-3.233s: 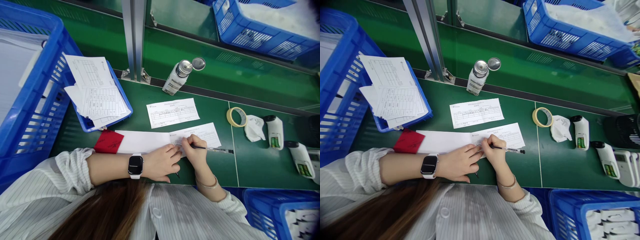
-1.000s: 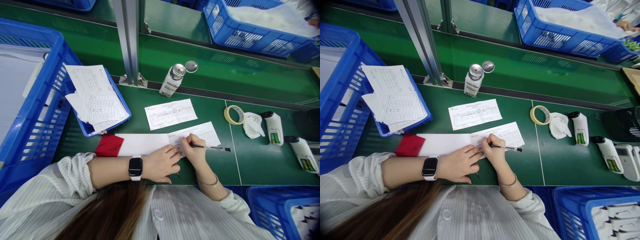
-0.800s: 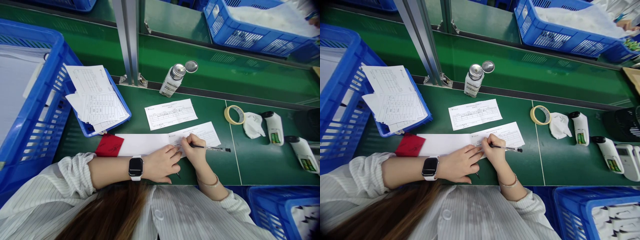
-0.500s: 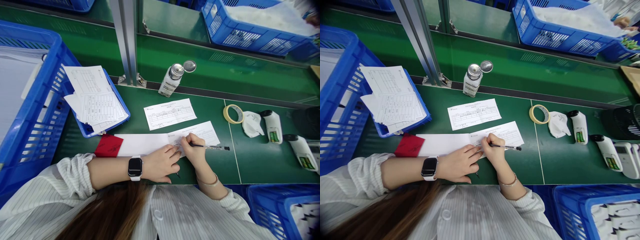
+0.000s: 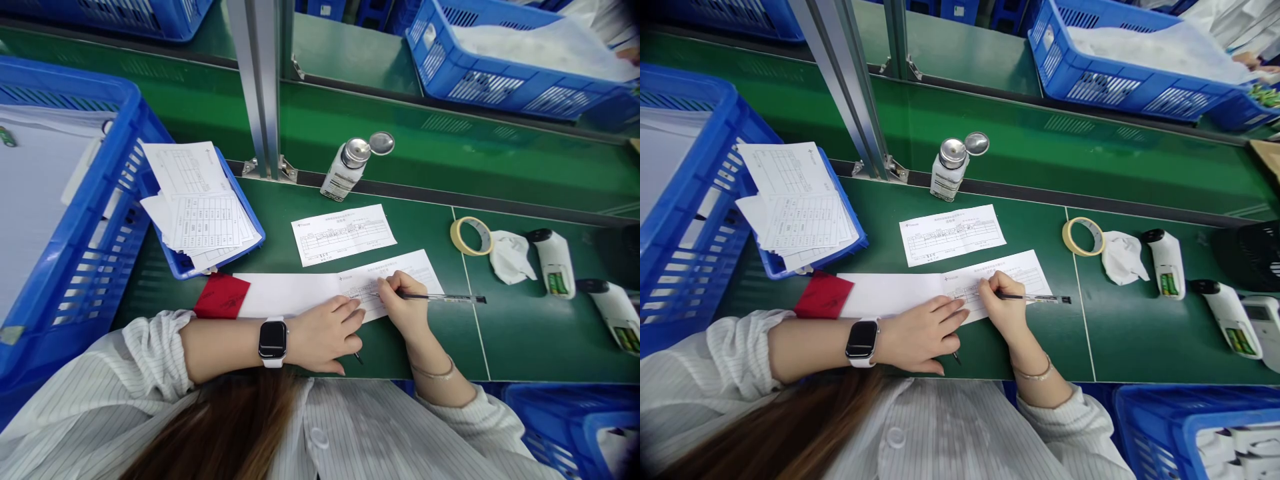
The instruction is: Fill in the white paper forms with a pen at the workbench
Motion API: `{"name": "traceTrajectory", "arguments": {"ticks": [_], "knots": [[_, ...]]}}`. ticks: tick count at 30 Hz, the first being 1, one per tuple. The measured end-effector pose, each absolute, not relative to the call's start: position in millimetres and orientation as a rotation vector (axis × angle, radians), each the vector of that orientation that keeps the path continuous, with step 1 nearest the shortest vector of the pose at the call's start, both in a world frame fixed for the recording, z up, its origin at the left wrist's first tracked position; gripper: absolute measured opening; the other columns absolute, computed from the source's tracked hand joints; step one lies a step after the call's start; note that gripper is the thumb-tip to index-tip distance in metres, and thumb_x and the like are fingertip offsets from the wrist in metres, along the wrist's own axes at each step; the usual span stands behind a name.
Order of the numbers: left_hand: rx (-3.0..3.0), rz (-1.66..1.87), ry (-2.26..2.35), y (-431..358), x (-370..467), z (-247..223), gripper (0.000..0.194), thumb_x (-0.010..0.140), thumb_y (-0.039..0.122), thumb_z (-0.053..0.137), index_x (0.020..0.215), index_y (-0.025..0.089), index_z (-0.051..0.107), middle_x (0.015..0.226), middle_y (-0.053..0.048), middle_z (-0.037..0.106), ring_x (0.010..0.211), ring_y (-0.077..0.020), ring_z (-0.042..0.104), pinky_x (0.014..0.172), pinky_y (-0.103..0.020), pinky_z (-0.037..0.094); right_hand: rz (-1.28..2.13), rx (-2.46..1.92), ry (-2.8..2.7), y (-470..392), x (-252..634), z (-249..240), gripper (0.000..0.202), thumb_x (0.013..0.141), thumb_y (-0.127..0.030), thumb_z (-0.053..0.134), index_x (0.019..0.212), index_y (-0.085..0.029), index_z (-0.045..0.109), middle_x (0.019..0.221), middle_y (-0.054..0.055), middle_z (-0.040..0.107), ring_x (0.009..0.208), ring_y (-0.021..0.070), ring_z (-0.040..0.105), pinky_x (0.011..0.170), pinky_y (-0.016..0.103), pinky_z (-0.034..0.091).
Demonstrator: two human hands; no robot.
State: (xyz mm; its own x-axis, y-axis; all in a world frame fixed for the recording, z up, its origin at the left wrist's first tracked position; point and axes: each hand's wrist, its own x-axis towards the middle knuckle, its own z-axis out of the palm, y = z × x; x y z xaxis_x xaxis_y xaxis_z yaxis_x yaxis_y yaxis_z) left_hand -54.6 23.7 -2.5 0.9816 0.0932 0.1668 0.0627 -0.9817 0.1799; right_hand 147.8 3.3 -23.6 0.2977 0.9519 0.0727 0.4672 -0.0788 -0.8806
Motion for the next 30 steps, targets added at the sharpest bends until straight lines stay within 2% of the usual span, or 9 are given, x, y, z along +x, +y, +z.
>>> {"name": "traceTrajectory", "arguments": {"ticks": [30], "knots": [[2.953, 0.272, 0.132, 23.0, -53.8, -0.7, 0.050, 0.073, 0.061, 0.056, 0.095, 0.016, 0.057, 0.126, -0.018, 0.048, 0.116, -0.0328, 0.044, 0.098, -0.043, 0.028, 0.477, -1.741, -1.561, 7.2, 138.1, -20.1, 0.035, 0.074, -0.022, 0.054, 0.050, -0.019, 0.029, 0.043, -0.007, 0.030, 0.042, 0.0051, 0.026, 0.041, 0.021, 0.025]]}}
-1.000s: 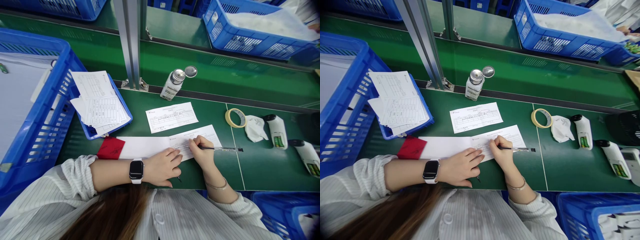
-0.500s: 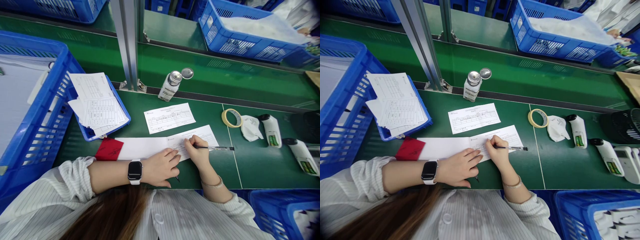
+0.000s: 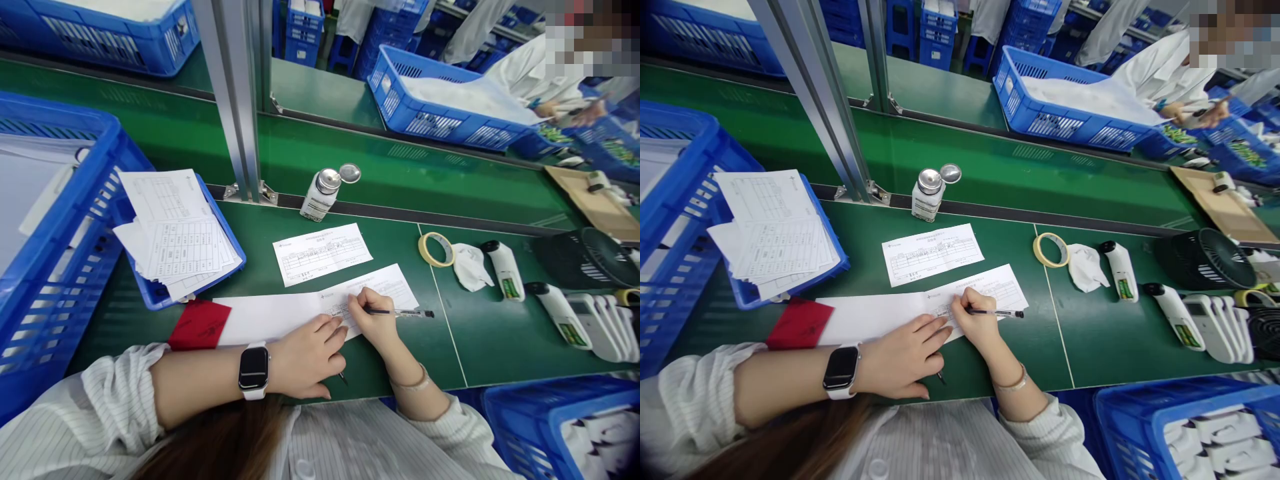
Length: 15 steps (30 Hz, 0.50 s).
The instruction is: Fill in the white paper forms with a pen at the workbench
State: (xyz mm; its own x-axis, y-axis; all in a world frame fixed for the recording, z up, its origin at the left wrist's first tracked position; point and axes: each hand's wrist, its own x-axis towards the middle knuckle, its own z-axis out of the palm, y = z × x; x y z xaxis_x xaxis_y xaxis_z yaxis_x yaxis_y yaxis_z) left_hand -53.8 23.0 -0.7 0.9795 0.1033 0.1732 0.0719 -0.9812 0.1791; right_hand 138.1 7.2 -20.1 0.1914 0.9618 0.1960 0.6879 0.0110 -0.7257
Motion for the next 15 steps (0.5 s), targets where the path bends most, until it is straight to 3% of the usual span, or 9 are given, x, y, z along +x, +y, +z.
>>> {"name": "traceTrajectory", "arguments": {"ticks": [15], "knots": [[2.970, 0.297, 0.134, 22.8, -52.8, -2.2, 0.051, 0.073, 0.062, 0.054, 0.095, 0.016, 0.057, 0.126, -0.019, 0.048, 0.116, -0.0330, 0.044, 0.098, -0.044, 0.026, 0.504, -1.734, -1.592, 6.9, 140.2, -20.8, 0.035, 0.073, -0.021, 0.053, 0.051, -0.020, 0.027, 0.044, -0.007, 0.028, 0.044, 0.0055, 0.026, 0.043, 0.021, 0.025]]}}
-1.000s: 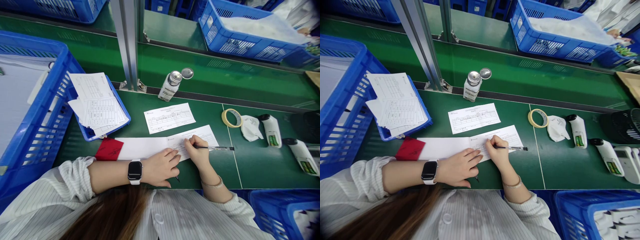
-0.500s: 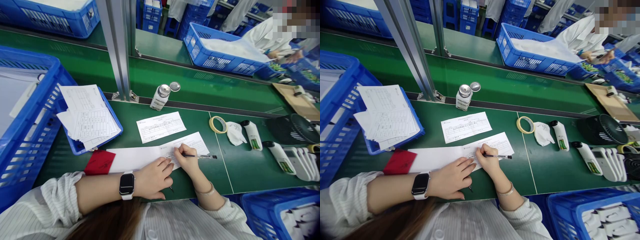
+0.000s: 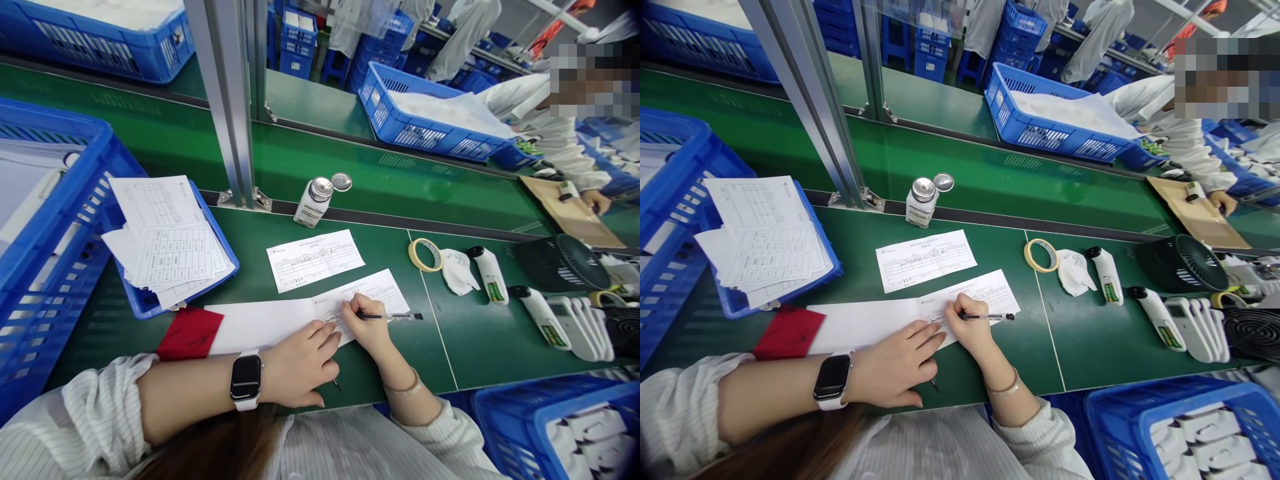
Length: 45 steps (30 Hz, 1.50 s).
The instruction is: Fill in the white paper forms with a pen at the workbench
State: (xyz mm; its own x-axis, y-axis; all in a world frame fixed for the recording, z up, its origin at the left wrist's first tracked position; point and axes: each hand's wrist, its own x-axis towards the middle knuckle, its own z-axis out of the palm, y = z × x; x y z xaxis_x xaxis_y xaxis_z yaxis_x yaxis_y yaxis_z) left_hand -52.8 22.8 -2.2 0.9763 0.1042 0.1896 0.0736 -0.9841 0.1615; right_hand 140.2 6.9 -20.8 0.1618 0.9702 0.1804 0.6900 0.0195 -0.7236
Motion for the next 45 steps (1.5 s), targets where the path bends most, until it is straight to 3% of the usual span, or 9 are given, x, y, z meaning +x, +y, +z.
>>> {"name": "traceTrajectory", "arguments": {"ticks": [45], "knots": [[2.954, 0.308, 0.133, 22.7, -54.7, -1.8, 0.049, 0.072, 0.060, 0.057, 0.095, 0.016, 0.058, 0.125, -0.018, 0.049, 0.117, -0.0335, 0.044, 0.097, -0.043, 0.028, 0.478, -1.742, -1.508, 7.5, 140.1, -23.2, 0.035, 0.073, -0.023, 0.054, 0.050, -0.020, 0.028, 0.044, -0.007, 0.029, 0.043, 0.0062, 0.026, 0.042, 0.022, 0.027]]}}
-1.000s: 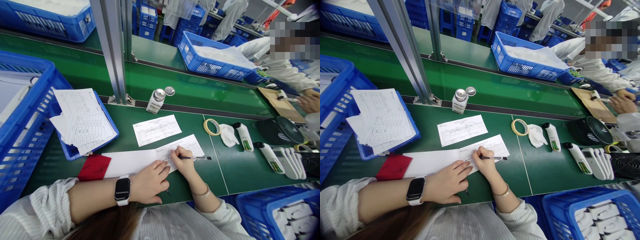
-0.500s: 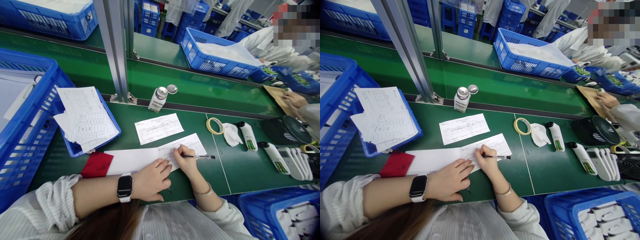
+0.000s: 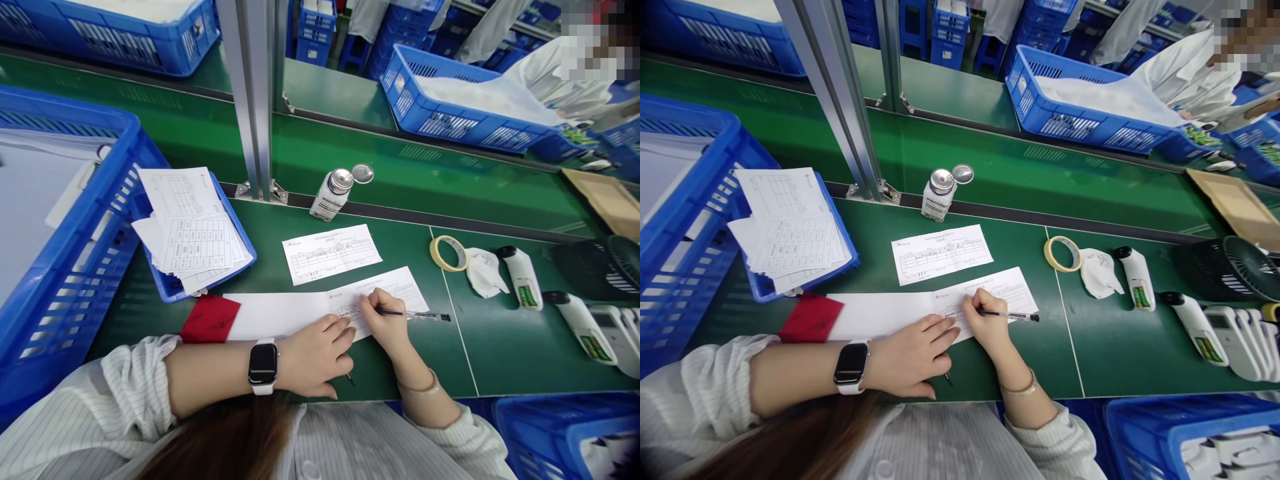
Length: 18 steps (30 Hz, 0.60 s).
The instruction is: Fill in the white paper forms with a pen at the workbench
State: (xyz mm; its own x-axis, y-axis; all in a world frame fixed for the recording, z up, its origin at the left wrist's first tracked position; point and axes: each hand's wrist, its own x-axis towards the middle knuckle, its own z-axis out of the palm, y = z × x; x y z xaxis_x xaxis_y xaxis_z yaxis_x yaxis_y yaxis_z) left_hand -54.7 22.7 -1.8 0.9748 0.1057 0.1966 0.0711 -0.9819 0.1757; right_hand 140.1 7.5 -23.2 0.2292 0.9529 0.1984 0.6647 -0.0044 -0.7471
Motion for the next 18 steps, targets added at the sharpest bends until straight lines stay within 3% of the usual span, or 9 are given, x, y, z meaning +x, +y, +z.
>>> {"name": "traceTrajectory", "arguments": {"ticks": [18], "knots": [[2.947, 0.335, 0.125, 23.2, -55.5, -3.4, 0.049, 0.071, 0.060, 0.058, 0.094, 0.016, 0.059, 0.124, -0.020, 0.049, 0.117, -0.0343, 0.044, 0.097, -0.044, 0.027, 0.472, -1.766, -1.550, 6.3, 141.2, -23.4, 0.035, 0.074, -0.021, 0.054, 0.051, -0.020, 0.027, 0.044, -0.007, 0.029, 0.043, 0.0060, 0.026, 0.043, 0.022, 0.027]]}}
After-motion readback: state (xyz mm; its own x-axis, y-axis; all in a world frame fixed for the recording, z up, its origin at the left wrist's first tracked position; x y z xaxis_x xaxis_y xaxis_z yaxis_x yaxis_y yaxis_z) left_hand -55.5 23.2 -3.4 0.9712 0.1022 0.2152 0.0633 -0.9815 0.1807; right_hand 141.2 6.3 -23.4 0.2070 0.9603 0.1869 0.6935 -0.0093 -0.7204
